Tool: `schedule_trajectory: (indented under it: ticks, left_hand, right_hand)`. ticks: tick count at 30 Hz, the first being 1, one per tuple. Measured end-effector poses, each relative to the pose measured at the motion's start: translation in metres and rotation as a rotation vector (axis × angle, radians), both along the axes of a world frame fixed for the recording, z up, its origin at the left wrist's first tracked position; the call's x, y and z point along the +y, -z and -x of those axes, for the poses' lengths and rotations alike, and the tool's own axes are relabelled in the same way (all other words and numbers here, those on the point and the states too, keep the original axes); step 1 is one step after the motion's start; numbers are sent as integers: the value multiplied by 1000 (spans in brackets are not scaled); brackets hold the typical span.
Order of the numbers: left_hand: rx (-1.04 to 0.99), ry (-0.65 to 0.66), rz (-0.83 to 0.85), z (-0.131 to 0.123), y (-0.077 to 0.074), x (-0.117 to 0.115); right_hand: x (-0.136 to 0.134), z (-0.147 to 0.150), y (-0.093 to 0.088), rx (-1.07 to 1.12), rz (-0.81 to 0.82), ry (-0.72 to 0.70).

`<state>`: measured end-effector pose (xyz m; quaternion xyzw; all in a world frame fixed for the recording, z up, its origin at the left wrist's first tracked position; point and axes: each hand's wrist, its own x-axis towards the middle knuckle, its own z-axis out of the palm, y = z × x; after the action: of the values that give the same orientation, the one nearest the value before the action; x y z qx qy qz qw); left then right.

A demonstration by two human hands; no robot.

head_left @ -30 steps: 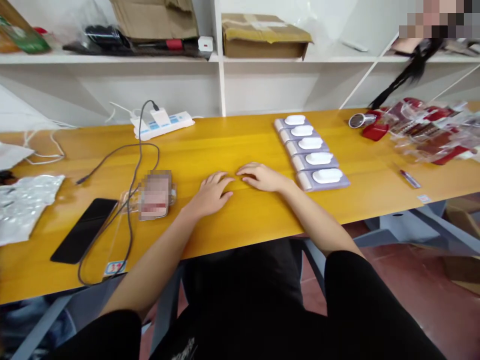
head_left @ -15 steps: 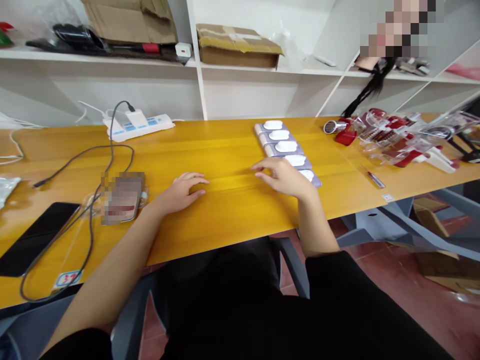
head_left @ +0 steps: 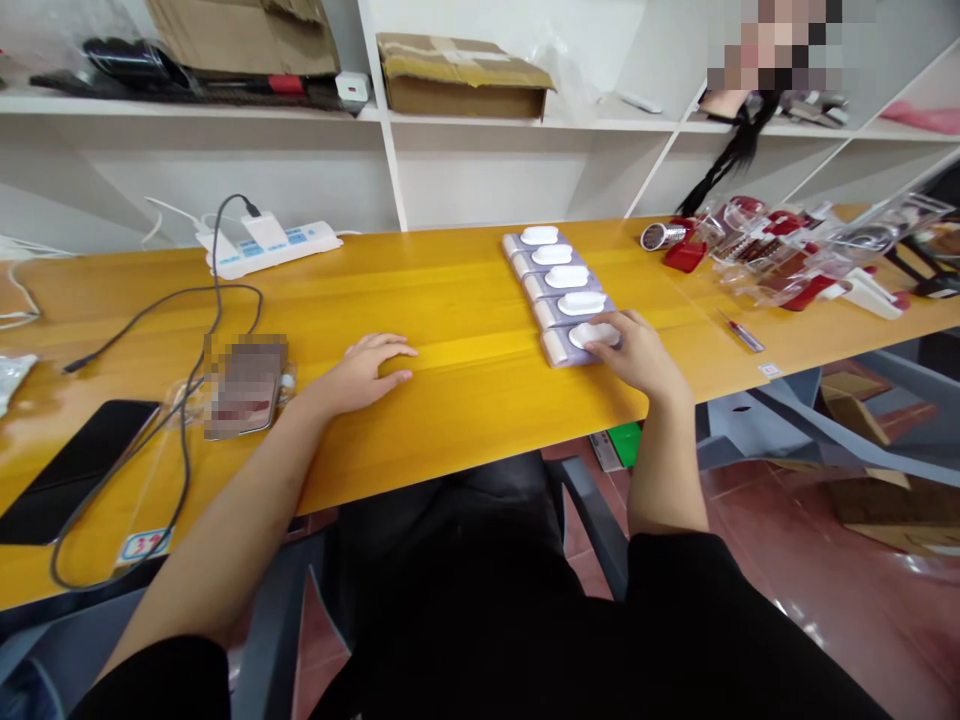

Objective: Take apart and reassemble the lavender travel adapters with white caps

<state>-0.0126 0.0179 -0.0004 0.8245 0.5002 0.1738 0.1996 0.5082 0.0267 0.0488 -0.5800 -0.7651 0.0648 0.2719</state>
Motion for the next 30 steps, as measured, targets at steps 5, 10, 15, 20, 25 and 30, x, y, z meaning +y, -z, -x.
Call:
schedule_trajectory:
  ticks: [5,10,15,20,25,30]
  left_hand:
    - [11,-2,20,-3,-5,-4]
    - [-34,-9,54,-14,-14,-15]
    - [-181,29,88,-29,-15,-22]
    - [-252,57,85,-38,-11,-23]
    - [-269,44,23,-40,-4,-16]
    - [-183,-19,-33,-37,0,-8]
  right_hand:
    - [-7,11,-5,3,12,-51]
    - [-17,40,-7,8,12,-152]
    - [-16,90,-6,-4,42,-300]
    - [5,149,-10,-83,99,-545]
    - [30,200,-15,-118,146,-751]
    - [44,224,-7,-52,116,-863]
